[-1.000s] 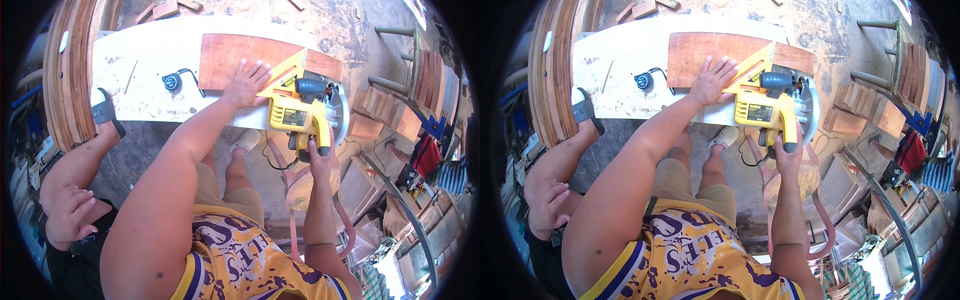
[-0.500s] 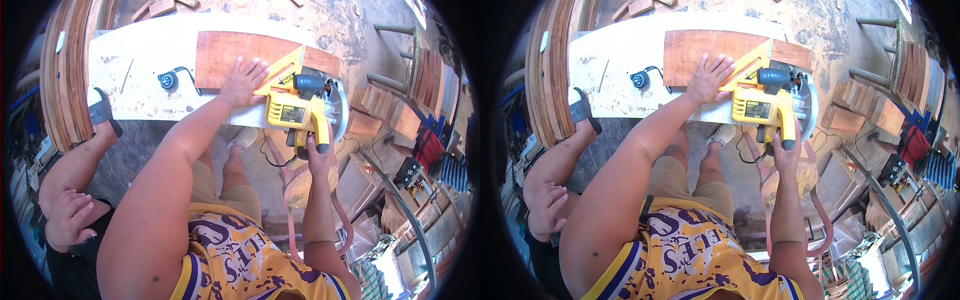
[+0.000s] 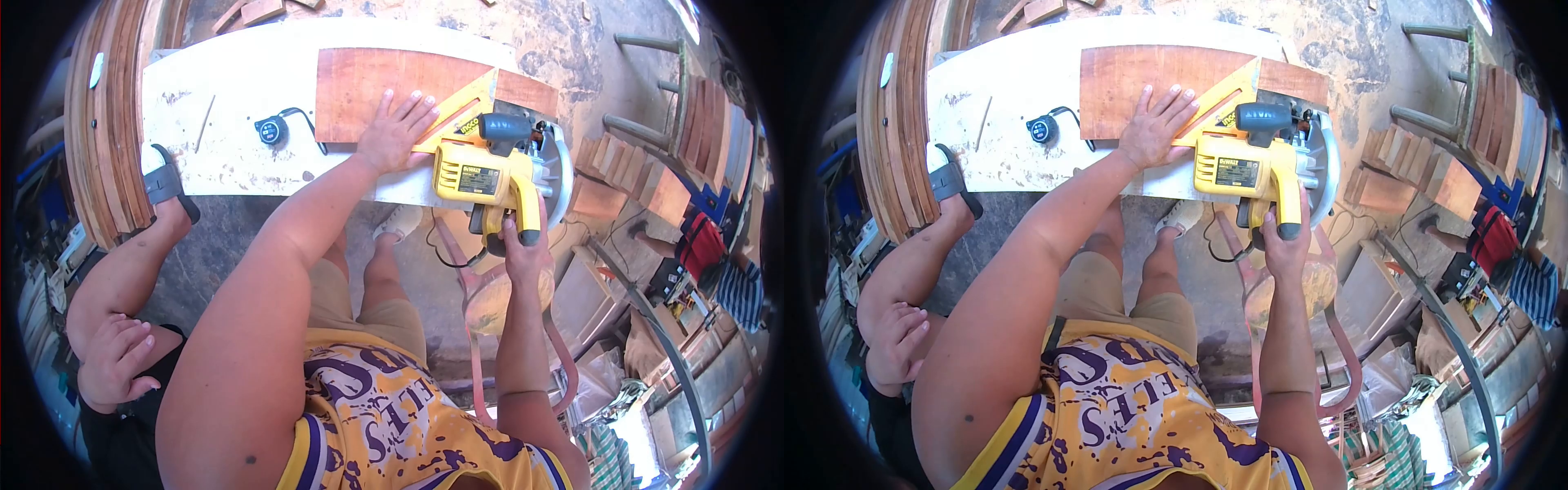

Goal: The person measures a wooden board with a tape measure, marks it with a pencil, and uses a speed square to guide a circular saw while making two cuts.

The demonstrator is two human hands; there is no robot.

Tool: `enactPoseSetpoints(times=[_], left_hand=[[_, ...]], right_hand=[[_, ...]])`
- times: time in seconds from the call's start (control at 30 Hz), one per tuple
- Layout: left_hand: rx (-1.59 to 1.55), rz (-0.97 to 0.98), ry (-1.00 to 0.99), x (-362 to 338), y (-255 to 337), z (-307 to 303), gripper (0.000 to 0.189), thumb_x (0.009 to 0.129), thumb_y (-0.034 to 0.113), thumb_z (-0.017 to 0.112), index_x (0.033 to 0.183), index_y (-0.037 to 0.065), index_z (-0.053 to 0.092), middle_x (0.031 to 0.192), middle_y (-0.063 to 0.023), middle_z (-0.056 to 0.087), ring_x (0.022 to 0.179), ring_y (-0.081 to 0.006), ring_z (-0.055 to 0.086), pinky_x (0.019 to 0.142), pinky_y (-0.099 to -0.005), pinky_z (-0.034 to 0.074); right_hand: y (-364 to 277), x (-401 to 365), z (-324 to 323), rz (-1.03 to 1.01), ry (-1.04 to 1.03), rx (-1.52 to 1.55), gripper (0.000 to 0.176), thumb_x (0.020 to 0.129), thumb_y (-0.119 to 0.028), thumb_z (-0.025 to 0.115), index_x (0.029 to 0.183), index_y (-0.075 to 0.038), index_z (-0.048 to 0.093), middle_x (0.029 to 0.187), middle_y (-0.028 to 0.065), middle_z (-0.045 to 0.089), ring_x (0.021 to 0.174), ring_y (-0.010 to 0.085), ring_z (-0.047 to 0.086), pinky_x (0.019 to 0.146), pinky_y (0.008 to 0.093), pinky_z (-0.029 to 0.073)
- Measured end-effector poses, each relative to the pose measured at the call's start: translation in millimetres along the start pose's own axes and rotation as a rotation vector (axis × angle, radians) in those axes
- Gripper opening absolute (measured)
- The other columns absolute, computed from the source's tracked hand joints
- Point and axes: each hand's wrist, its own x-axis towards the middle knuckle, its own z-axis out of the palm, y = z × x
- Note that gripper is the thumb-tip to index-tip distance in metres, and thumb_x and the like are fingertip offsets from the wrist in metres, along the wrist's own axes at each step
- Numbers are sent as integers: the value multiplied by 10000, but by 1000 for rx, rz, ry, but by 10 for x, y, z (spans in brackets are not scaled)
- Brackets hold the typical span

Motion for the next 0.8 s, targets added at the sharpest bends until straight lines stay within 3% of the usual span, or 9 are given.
enactPoseSetpoints(times=[0.03,0.2,0.47,0.8], left_hand=[[-25,11,63,2,-7,28,852,816,517,694,1526,154,395,1604,-62,359,1497,-259,299,1215,-606,136],[-34,6,58,21,-14,14,857,809,510,703,1525,152,396,1601,-63,363,1497,-258,298,1214,-604,141],[-56,-1,59,-31,11,0,859,810,499,707,1529,152,391,1602,-61,363,1498,-257,297,1218,-596,133],[-45,-1,58,-47,26,14,851,817,496,700,1533,157,388,1606,-58,355,1502,-252,288,1222,-593,124]], right_hand=[[-15,5,-2,22,-2,22,714,899,37,628,1542,-1,318,1095,52,573,949,121,560,863,272,497],[-55,65,-10,25,-18,25,714,897,33,631,1540,2,320,1097,49,571,954,121,558,874,274,495],[-51,38,13,-12,-18,62,715,909,41,619,1551,-23,310,975,28,580,821,96,568,728,234,504],[-25,66,-29,-13,-23,1,716,910,28,629,1549,-15,309,1013,35,582,876,106,569,789,249,506]])
